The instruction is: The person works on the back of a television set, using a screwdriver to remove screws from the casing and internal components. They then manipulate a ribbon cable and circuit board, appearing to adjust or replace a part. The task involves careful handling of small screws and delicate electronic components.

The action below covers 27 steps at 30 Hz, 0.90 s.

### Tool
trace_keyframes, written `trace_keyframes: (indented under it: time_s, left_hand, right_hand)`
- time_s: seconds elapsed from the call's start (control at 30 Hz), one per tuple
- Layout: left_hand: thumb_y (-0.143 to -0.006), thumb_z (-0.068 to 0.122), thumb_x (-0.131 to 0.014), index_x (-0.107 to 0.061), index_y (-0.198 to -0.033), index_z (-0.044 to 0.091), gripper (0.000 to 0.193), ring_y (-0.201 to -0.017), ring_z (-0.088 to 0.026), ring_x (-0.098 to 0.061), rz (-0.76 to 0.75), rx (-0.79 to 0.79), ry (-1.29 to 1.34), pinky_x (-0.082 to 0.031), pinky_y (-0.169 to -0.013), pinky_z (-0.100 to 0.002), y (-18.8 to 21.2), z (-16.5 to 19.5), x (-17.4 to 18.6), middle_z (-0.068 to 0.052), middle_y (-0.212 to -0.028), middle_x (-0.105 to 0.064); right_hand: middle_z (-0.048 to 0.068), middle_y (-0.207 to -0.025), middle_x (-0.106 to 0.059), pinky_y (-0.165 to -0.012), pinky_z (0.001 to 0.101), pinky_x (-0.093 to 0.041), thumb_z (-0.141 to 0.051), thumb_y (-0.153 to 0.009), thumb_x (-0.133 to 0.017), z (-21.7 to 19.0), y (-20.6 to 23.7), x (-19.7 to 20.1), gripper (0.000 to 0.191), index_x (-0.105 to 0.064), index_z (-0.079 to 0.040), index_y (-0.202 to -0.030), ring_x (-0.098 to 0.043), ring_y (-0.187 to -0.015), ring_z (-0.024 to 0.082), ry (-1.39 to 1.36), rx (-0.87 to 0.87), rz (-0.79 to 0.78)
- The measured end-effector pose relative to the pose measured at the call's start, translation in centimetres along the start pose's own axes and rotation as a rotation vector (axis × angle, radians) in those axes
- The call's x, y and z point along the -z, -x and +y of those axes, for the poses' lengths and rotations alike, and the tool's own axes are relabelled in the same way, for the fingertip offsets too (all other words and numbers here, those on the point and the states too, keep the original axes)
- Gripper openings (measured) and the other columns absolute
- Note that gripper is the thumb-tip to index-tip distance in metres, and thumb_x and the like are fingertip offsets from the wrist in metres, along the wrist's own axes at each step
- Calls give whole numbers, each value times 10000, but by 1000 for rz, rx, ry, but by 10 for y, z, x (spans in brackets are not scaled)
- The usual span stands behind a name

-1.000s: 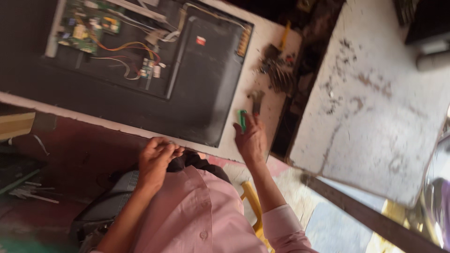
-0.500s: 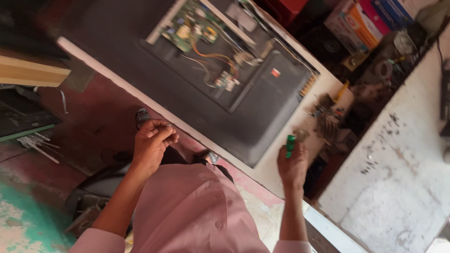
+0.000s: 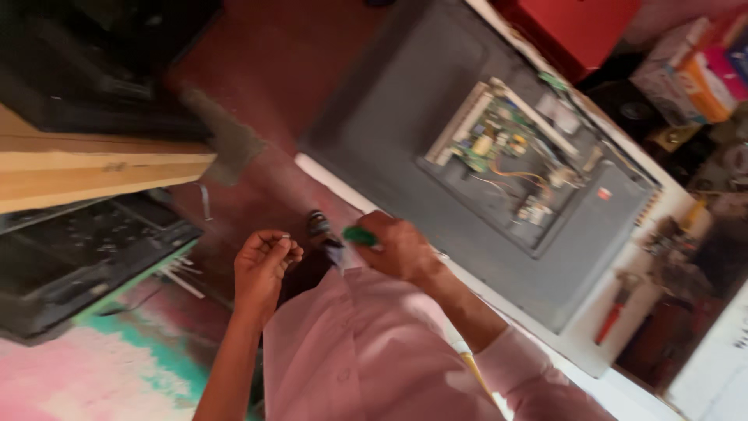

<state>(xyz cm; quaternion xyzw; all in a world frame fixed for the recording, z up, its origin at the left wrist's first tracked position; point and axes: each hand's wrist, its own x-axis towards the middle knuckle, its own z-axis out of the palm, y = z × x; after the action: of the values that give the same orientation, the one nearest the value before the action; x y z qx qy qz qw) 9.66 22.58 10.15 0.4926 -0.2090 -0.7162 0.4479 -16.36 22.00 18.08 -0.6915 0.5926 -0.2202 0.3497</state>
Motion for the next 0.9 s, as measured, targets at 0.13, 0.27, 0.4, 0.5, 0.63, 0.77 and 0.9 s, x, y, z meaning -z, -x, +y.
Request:
trace_keyframes:
  time_s: [0.13, 0.27, 0.4, 0.5, 0.63, 0.77, 0.9]
  left_hand:
    - [-994, 19, -621, -630, -1043, 15, 50, -843, -180, -702, 31, -27, -106, -593, -796, -338, -15, 46, 24, -96, -918, -714]
    - [-1005, 9, -619, -634, -1041, 11, 38, -857, -145, -682, 32, -64, -182, -597, -807, -329, -52, 84, 26, -74, -940, -705]
    - [-994, -2, -612, -623, -1050, 0, 57, -864, -142, -684, -21, -30, -306, -563, -813, -306, -118, 127, 32, -70, -950, -712]
    - [-969, -8, -623, -618, -1103, -8, 134, -910, -135, -664, -65, -64, -653, -528, -820, -284, -178, 168, 38, -65, -997, -705]
    - [-991, -4, -592, -613, -1130, -5, 141, -920, -127, -663, -252, -2, -577, -565, -833, -291, -260, 216, 22, -64, -1001, -684]
    - [-983, 3, -626, -633, -1124, 0, 142, -843, -150, -683, -333, 151, -618, -565, -806, -294, -311, 251, 1, -71, -945, -688]
    - [-979, 17, -643, -645, -1088, -12, 112, -841, -163, -680, -366, 331, -643, -536, -762, -288, -370, 271, -30, -84, -931, -711]
  right_hand:
    - [81, -975, -732, -717, 398, -590, -218, -876, -770, -51, -62, -35, 191, -710, -111, -1022, -740, -826, 295, -63, 136, -51]
    - [83, -1013, -736, -738, 404, -586, -191, -868, -760, -68, -130, -45, 266, -695, -103, -1111, -732, -841, 310, -94, 144, -136]
    - [109, -1174, -719, -863, 405, -582, -127, -853, -737, -61, -206, -46, 390, -663, -99, -1235, -727, -1017, 328, -285, 196, -142]
    - [114, -1262, -707, -898, 392, -581, -126, -827, -731, -54, -262, -44, 501, -639, -119, -1319, -720, -1061, 319, -437, 155, -131]
    - [92, -1178, -726, -885, 381, -586, -147, -848, -737, -47, -324, -22, 480, -665, -154, -1323, -732, -1010, 297, -489, 28, -50]
    - [101, -1044, -723, -844, 407, -566, -179, -867, -763, -45, -349, -5, 389, -689, -120, -1245, -718, -974, 312, -482, -115, 109]
    - [116, -1052, -728, -808, 401, -573, -158, -856, -722, -42, -368, 9, 315, -710, -100, -1165, -719, -931, 304, -545, -308, 272]
